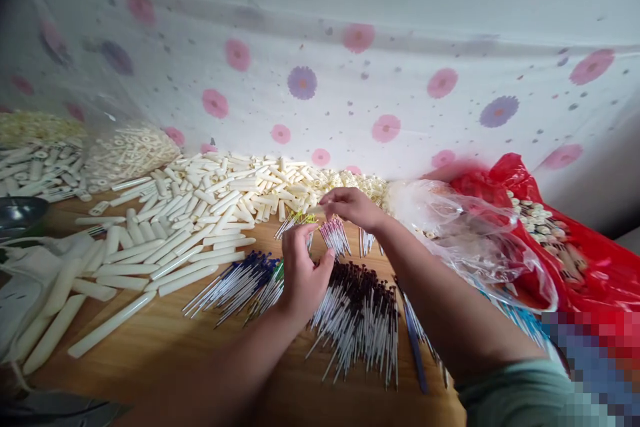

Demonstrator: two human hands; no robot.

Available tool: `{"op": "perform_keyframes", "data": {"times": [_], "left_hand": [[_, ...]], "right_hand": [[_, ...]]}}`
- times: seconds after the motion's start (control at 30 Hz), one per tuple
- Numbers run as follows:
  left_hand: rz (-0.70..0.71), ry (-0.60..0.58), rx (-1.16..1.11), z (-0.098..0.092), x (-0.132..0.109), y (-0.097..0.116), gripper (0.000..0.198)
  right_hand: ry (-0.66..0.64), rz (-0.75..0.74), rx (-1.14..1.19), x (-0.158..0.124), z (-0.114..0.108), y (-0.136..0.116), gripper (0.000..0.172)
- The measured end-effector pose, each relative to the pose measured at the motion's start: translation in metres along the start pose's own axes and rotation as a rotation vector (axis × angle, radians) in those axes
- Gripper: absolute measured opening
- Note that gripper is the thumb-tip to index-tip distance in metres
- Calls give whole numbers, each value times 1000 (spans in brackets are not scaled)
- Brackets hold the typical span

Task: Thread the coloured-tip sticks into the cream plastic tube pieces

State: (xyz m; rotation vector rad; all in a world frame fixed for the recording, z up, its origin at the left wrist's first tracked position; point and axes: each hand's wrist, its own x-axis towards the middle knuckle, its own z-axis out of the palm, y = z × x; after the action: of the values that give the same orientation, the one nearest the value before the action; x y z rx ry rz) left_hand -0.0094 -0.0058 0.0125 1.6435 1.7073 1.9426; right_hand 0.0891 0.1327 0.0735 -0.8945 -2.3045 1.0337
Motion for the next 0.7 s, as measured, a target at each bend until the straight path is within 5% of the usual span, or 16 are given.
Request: {"op": "perform_keyframes", "data": {"times": [0.07, 0.17, 0.27, 0.33, 0.5, 0.7], "left_hand": [[52, -61, 60, 3, -1, -1, 50], [82, -414, -3, 10, -7, -4, 28], [23, -661, -150, 17, -13, -6, 17], [7, -673, -246, 18, -15, -6, 32], [-13, -649, -391, 12, -12, 0, 46], [-246, -741, -679, 17, -17, 10, 34]], "right_hand": [[-63, 11, 179, -38, -11, -3, 24], [-156, -17, 248, -85, -9, -10, 22], [-41, -76, 264, -118, 4, -12, 26], [91, -93, 368, -132, 14, -8, 33], [366, -179, 645, -147, 43, 4, 11], [401, -252, 443, -147, 61, 3, 22]]}}
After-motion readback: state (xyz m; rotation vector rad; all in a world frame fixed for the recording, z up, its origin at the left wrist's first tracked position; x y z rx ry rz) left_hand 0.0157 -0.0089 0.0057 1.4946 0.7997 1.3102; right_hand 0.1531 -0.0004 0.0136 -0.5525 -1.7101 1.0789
